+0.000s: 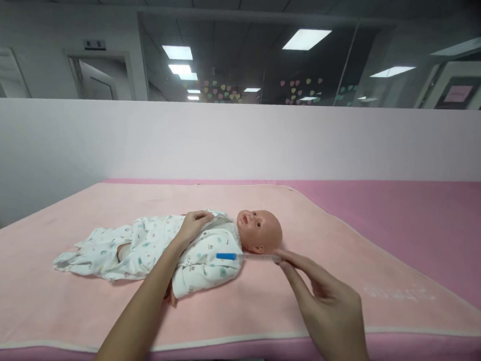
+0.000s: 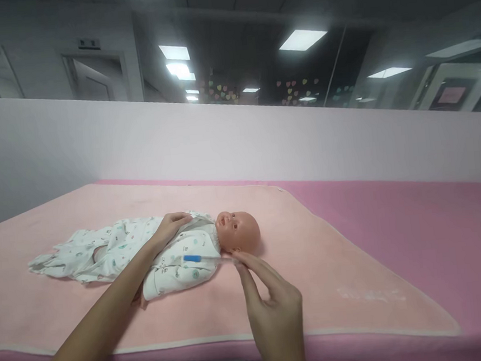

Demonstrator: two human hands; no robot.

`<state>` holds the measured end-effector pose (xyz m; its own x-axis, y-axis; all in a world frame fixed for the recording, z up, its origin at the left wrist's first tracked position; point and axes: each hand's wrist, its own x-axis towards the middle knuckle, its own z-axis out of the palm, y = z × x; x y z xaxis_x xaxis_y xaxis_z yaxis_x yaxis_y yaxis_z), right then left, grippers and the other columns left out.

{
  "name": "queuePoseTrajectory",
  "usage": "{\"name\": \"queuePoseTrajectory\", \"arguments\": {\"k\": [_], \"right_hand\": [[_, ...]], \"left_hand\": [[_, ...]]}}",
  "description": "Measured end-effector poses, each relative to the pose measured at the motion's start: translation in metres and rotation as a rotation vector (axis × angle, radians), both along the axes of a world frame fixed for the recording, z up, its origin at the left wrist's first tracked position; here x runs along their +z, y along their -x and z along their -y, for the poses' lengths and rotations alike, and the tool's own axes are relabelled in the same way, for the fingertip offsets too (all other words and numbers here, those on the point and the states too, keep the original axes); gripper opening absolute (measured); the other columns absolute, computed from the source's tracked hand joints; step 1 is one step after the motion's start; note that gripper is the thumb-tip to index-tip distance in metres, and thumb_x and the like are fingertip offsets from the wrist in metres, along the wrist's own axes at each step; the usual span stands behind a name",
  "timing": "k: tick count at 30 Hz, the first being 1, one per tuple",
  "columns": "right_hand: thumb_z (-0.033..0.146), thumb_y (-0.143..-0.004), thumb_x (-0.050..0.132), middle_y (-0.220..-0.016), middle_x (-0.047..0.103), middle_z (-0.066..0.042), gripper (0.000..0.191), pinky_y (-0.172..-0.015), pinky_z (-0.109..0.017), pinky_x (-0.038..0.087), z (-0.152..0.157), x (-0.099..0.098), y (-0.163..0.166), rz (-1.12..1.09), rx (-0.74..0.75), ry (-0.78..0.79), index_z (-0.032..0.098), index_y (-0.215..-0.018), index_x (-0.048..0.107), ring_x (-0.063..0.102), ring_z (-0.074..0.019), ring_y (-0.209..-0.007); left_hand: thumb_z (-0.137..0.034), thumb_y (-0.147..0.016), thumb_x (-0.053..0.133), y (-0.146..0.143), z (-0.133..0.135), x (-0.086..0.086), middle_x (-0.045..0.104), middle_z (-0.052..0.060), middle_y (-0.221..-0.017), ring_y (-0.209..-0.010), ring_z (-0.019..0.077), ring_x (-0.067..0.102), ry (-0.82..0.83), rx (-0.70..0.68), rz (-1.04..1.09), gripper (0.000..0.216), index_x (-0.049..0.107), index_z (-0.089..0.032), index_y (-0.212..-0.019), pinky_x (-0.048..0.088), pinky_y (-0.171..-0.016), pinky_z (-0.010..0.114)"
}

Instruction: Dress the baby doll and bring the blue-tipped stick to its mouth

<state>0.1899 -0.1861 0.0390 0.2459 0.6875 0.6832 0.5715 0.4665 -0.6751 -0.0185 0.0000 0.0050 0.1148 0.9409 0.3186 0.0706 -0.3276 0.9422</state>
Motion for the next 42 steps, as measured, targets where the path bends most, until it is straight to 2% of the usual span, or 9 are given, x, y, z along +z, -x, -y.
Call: {"name": "queuePoseTrajectory", "arguments": {"k": [7, 12, 16, 22, 28, 31, 36, 39, 42], "right_hand": [[0.027, -0.070, 0.065, -0.092, 0.068, -0.002, 0.020, -0.086, -0.034, 0.048, -0.033, 0.015, 0.034, -0.567, 0.446, 0.035, 0.022, -0.089, 0.068, 0.060, -0.0191, -0.095], [0.028, -0.070, 0.065, -0.100, 0.066, -0.004, 0.021, -0.090, -0.037, 0.046, -0.036, 0.011, 0.046, -0.705, 0.446, 0.020, 0.020, -0.090, 0.067, 0.057, -0.0204, -0.100], [0.028, -0.073, 0.063, -0.093, 0.068, -0.004, 0.022, -0.080, -0.033, 0.052, -0.026, -0.004, 0.038, -0.486, 0.185, -0.018, 0.020, -0.093, 0.067, 0.063, -0.0196, -0.088], [0.012, -0.069, 0.065, -0.083, 0.069, -0.001, 0.023, -0.072, -0.028, 0.052, -0.003, -0.072, -0.007, 0.207, -0.407, -0.456, 0.020, -0.091, 0.065, 0.065, -0.0195, -0.081], [0.028, -0.085, 0.045, -0.080, 0.068, -0.003, 0.021, -0.068, -0.029, 0.051, 0.001, -0.123, -0.039, 0.585, -0.309, -0.230, 0.020, -0.079, 0.063, 0.064, -0.0177, -0.076], [0.034, -0.085, 0.041, -0.079, 0.066, -0.006, 0.027, -0.068, -0.031, 0.049, -0.008, -0.113, -0.033, 0.556, -0.266, -0.106, 0.020, -0.075, 0.063, 0.062, -0.0176, -0.072], [0.025, -0.086, 0.037, -0.083, 0.064, -0.006, 0.024, -0.071, -0.026, 0.045, -0.056, -0.056, 0.013, 0.516, -0.096, -0.052, 0.019, -0.083, 0.060, 0.058, -0.0156, -0.079], [0.016, -0.085, 0.035, -0.076, 0.062, -0.003, 0.024, -0.057, -0.021, 0.040, -0.103, -0.034, 0.042, 0.711, -0.022, 0.105, 0.019, -0.080, 0.058, 0.057, -0.0128, -0.067], [0.011, -0.082, 0.038, -0.080, 0.061, -0.006, 0.019, -0.050, -0.021, 0.036, -0.137, -0.036, 0.058, 0.913, -0.055, 0.151, 0.016, -0.086, 0.056, 0.056, -0.0132, -0.063]], "left_hand": [[-0.040, -0.068, 0.059, 0.000, 0.001, 0.000, 0.068, 0.006, -0.078, -0.078, 0.0192, 0.059, -0.055, -0.019, -0.030, 0.030, 0.068, -0.013, -0.077, 0.043, -0.072, 0.028], [-0.041, -0.064, 0.063, 0.000, -0.006, -0.002, 0.068, 0.006, -0.076, -0.078, 0.0199, 0.059, -0.027, 0.005, -0.042, 0.030, 0.068, -0.012, -0.074, 0.043, -0.072, 0.028], [-0.040, -0.064, 0.063, 0.000, -0.005, -0.002, 0.068, 0.006, -0.078, -0.080, 0.0203, 0.059, -0.029, 0.014, -0.038, 0.030, 0.068, -0.013, -0.074, 0.043, -0.074, 0.029], [-0.039, -0.067, 0.061, -0.001, 0.001, -0.001, 0.068, 0.006, -0.080, -0.080, 0.0195, 0.059, -0.020, -0.005, -0.044, 0.028, 0.068, -0.013, -0.076, 0.043, -0.074, 0.029], [-0.039, -0.066, 0.061, 0.000, -0.002, -0.002, 0.068, 0.006, -0.079, -0.078, 0.0198, 0.059, -0.028, 0.002, -0.045, 0.028, 0.068, -0.013, -0.074, 0.042, -0.073, 0.029], [-0.039, -0.067, 0.059, 0.000, -0.001, -0.002, 0.067, 0.006, -0.080, -0.078, 0.0192, 0.059, -0.047, -0.011, -0.053, 0.029, 0.068, -0.013, -0.076, 0.042, -0.072, 0.028], [-0.040, -0.072, 0.053, -0.004, 0.003, -0.002, 0.065, 0.002, -0.071, -0.065, 0.0140, 0.054, -0.154, 0.059, -0.207, 0.034, 0.066, -0.015, -0.092, 0.039, -0.061, 0.024], [-0.039, -0.075, 0.049, -0.008, 0.005, -0.001, 0.059, -0.001, -0.060, -0.055, 0.0112, 0.048, -0.249, 0.089, -0.373, 0.036, 0.065, -0.017, -0.099, 0.036, -0.056, 0.022], [-0.040, -0.078, 0.045, -0.011, 0.009, 0.000, 0.060, -0.001, -0.061, -0.057, 0.0120, 0.049, -0.306, 0.091, -0.499, 0.036, 0.065, -0.020, -0.099, 0.036, -0.057, 0.023]]}}
